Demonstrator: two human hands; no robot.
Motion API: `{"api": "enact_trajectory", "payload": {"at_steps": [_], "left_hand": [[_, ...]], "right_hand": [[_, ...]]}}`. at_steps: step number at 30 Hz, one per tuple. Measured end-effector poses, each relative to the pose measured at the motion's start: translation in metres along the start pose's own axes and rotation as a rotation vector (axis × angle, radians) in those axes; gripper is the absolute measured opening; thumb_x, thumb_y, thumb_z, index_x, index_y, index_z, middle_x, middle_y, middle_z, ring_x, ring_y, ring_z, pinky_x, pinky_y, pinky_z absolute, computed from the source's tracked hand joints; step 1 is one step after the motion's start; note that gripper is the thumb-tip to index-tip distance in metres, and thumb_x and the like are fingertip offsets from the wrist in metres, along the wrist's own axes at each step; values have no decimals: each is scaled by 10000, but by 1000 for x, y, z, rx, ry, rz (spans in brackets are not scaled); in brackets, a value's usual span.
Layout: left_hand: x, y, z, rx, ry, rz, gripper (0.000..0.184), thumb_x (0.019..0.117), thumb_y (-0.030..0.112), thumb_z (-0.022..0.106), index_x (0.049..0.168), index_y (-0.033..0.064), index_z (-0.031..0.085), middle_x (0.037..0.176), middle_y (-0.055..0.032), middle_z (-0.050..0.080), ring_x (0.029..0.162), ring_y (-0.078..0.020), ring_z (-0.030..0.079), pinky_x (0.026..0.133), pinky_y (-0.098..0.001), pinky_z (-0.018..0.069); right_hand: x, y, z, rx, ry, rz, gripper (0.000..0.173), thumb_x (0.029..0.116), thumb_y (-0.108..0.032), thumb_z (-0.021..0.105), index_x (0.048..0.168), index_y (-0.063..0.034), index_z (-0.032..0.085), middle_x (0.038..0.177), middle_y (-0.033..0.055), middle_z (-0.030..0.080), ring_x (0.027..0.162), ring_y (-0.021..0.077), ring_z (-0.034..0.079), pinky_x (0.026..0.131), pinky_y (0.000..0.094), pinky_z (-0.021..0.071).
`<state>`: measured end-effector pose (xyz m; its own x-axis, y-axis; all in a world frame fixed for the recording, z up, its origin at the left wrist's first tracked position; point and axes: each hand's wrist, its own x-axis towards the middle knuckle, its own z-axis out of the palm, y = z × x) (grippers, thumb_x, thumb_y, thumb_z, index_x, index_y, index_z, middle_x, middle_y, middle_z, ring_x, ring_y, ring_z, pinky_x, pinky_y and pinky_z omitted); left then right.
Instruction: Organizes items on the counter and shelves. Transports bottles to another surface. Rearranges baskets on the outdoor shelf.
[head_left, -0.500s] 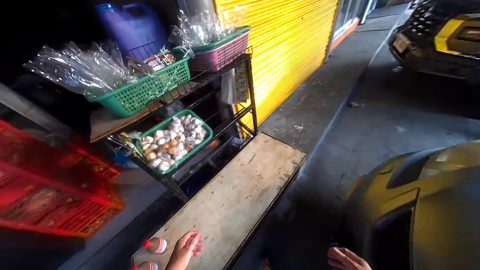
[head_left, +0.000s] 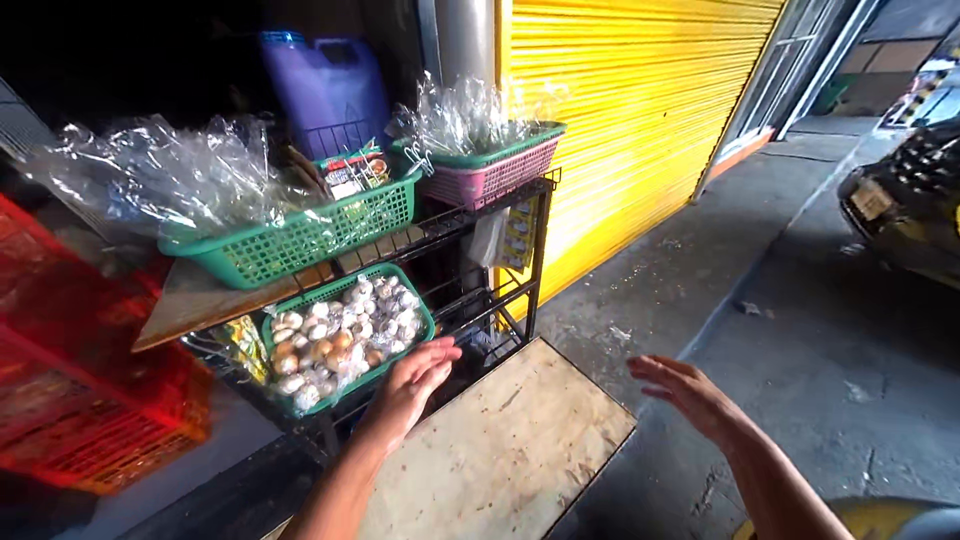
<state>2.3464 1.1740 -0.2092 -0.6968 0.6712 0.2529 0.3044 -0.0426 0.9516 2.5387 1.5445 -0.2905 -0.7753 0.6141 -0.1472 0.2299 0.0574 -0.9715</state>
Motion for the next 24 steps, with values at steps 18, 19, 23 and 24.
{"api": "enact_trajectory", "payload": {"at_steps": [18, 19, 23, 24], "left_hand": [[298, 100, 65, -36, 616, -194, 565, 1010, 288, 654, 1443, -4, 436, 1447, -205, 508, 1343, -304, 504, 1107, -481, 437], [308, 99, 68, -55, 678, -211, 539, 1007, 279, 656, 1421, -9, 465, 1435, -206, 521, 1335, -310, 511, 1096, -486, 446], [333, 85, 70, -196, 824, -280, 477, 1000, 265, 628, 1401, 35, 510, 1378, -178, 553, 1263, -289, 545, 1036, -479, 468], [337, 81, 70, -231, 851, -278, 478, 982, 282, 646, 1385, 53, 532, 1333, -165, 587, 1217, -278, 578, 1002, -474, 492]], "right_hand": [[386, -272, -14, 128, -3, -276, 811, 966, -663, 545, 1525, -83, 453, 1556, 166, 447, 1432, 332, 405, 1123, 578, 336], [401, -276, -13, 143, -41, -273, 796, 974, -648, 541, 1542, -101, 431, 1566, 160, 434, 1432, 327, 400, 1118, 568, 338], [450, -289, -4, 118, -260, -238, 672, 1000, -606, 487, 1503, -161, 460, 1468, 106, 526, 1346, 274, 484, 1064, 548, 391], [456, -291, -1, 133, -324, -231, 603, 1010, -566, 483, 1476, -184, 492, 1429, 81, 563, 1324, 256, 512, 1043, 547, 413]]}}
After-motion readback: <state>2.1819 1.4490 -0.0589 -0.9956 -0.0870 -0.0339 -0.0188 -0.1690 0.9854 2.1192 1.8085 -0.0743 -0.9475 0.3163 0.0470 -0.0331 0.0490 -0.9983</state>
